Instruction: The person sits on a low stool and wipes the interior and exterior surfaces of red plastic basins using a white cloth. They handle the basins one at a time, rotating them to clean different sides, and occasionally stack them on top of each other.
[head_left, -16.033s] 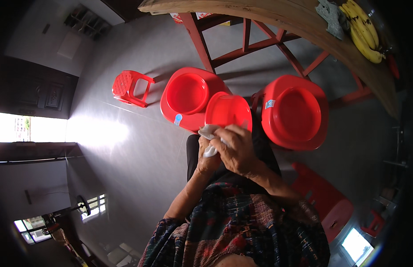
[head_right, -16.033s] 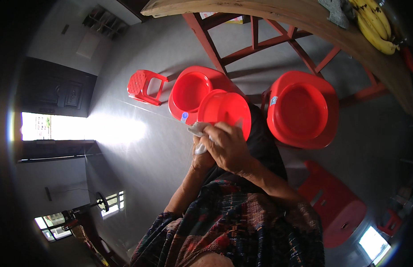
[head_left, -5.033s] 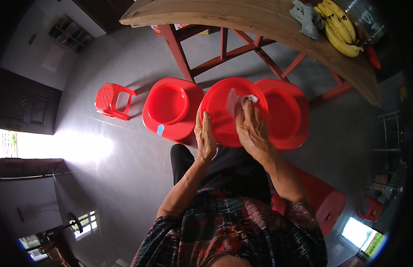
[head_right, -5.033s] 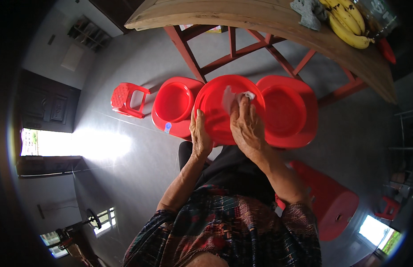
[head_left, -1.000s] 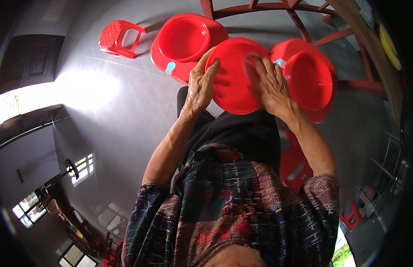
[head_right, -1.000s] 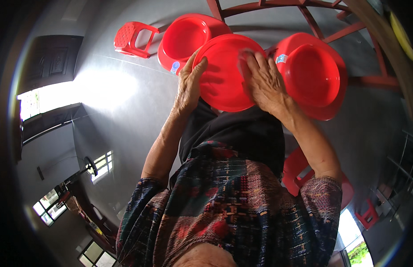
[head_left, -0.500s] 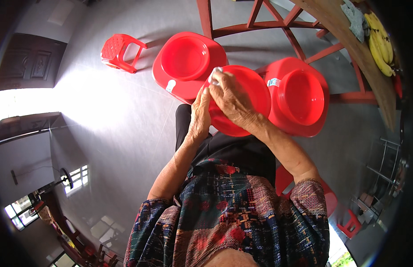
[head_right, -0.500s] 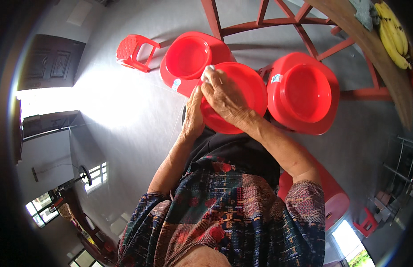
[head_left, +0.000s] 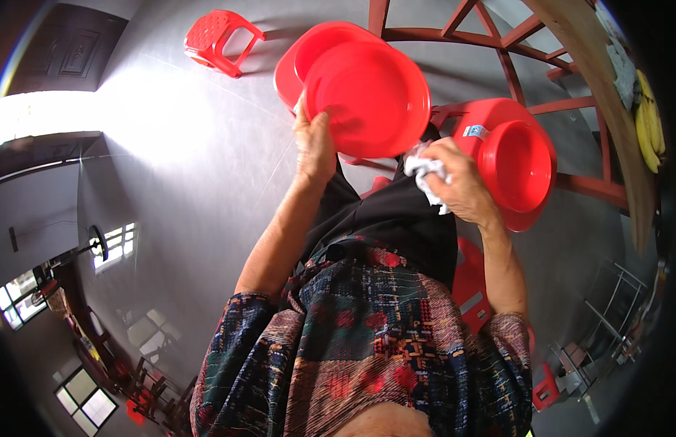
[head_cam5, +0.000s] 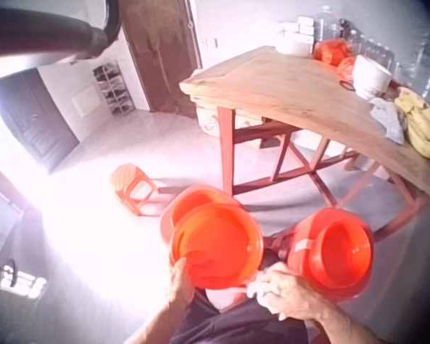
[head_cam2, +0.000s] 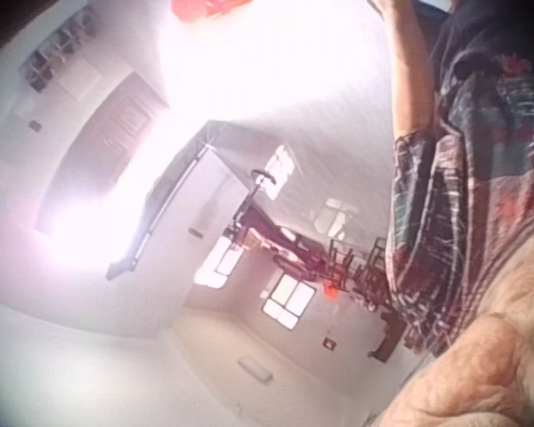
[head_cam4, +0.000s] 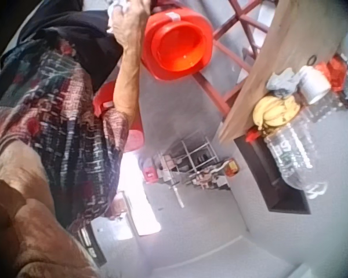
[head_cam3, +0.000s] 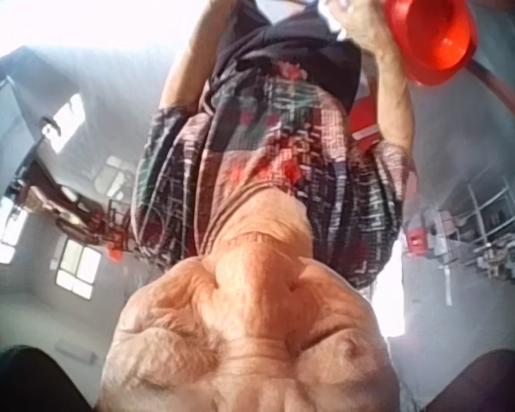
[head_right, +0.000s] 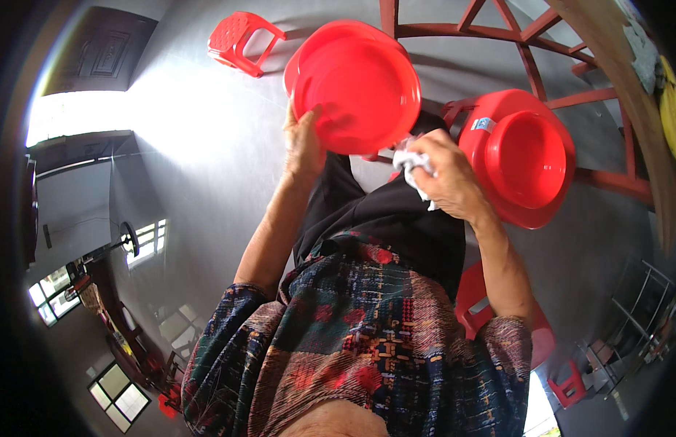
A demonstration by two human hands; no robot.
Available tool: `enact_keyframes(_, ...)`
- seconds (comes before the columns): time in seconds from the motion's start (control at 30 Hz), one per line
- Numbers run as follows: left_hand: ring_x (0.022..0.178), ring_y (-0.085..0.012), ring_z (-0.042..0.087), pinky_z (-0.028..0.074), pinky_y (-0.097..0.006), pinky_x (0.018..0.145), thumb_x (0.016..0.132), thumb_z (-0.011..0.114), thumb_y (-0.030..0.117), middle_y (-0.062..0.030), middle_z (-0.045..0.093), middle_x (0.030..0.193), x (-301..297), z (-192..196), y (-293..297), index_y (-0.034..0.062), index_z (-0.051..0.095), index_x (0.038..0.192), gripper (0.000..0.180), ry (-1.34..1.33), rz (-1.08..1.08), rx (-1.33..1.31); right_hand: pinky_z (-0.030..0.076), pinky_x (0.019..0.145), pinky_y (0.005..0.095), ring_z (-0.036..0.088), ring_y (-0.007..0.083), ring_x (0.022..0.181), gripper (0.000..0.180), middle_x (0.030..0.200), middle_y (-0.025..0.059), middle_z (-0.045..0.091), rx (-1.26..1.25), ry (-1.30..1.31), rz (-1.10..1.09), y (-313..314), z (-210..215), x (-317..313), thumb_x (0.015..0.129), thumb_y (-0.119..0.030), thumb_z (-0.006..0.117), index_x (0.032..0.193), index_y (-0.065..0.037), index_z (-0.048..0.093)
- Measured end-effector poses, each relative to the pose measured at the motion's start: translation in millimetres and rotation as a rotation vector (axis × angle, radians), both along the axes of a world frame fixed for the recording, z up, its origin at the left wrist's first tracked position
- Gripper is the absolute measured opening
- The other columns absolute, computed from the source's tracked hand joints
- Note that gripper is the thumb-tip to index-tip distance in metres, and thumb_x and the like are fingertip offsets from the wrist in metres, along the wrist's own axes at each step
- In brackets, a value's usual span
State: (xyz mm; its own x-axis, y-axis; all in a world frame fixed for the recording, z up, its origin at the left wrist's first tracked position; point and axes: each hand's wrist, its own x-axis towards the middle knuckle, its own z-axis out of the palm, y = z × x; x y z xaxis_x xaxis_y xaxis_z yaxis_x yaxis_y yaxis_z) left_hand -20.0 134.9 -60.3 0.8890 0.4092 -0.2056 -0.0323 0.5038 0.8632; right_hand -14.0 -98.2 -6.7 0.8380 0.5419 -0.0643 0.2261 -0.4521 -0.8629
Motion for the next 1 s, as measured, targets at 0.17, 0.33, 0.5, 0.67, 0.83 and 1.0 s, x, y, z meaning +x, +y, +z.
enact_keyframes(0.17,0.092,-0.0275,0.063,0.056,-0.045,0.076,0.082,0.049,-0.009,-0.0127,0.058,0.104,-2.4,-9.0,-3.7,0.0081,0.042,0.123,0.046,0.157,-0.183,-0.611,0.038,0.096,0.0397,0.046,0.0299,0.112,0.032,0.121,0.0184,0.045,0.326,-0.297,-0.356,17.4,-11.5,-7.3,0.083,-0.007,0.055,0.113,0.0,0.048)
enact_keyframes(0.33,0.097,-0.0398,0.059,0.05,-0.065,0.077,0.084,0.044,-0.005,-0.0215,0.055,0.109,-7.6,1.8,-8.6,0.002,0.04,0.125,0.042,0.341,-0.344,-0.837,0.035,0.099,0.0386,0.043,0.0273,0.114,0.035,0.124,0.0166,0.043,0.455,-0.412,-0.445,51.6,-12.5,2.9,0.087,-0.009,0.053,0.12,0.0,0.044)
enact_keyframes(0.5,0.098,-0.0403,0.059,0.052,-0.059,0.076,0.085,0.042,0.0,-0.023,0.055,0.111,-34.5,-10.6,-1.6,0.0007,0.039,0.127,0.043,0.357,-0.45,-0.861,0.044,0.084,0.0251,0.054,0.0111,0.095,0.028,0.105,0.0063,0.057,0.712,0.055,-0.551,46.7,-5.7,30.3,0.094,-0.015,0.046,0.117,-0.001,0.05)
enact_keyframes(0.67,0.1,-0.0355,0.06,0.055,-0.05,0.071,0.089,0.041,0.007,-0.0194,0.056,0.116,-44.8,-18.4,-1.4,0.0008,0.038,0.13,0.041,0.43,-0.461,-0.925,0.046,0.081,0.0292,0.054,0.0134,0.089,0.023,0.109,0.0082,0.054,0.611,0.061,-0.387,46.1,17.6,32.6,0.09,-0.011,0.05,0.111,-0.002,0.054)
enact_keyframes(0.83,0.102,-0.0287,0.061,0.054,-0.044,0.078,0.092,0.042,0.015,-0.0169,0.059,0.115,-33.0,5.5,-8.5,0.0015,0.043,0.128,0.038,0.483,-0.386,-0.803,0.044,0.081,0.0446,0.05,0.0347,0.094,0.03,0.109,0.0166,0.052,0.157,-0.836,-0.056,58.5,31.6,-10.2,0.076,-0.016,0.06,0.102,-0.001,0.057)
enact_keyframes(1.0,0.084,-0.0333,0.065,0.058,-0.046,0.057,0.081,0.047,-0.006,-0.0181,0.059,0.109,-41.6,2.2,-8.0,0.0045,0.04,0.13,0.05,0.427,-0.633,-0.745,0.042,0.087,0.0344,0.052,0.0257,0.096,0.017,0.107,0.0154,0.051,0.486,-0.281,-0.236,33.5,30.2,18.5,0.078,-0.007,0.053,0.094,0.0,0.057)
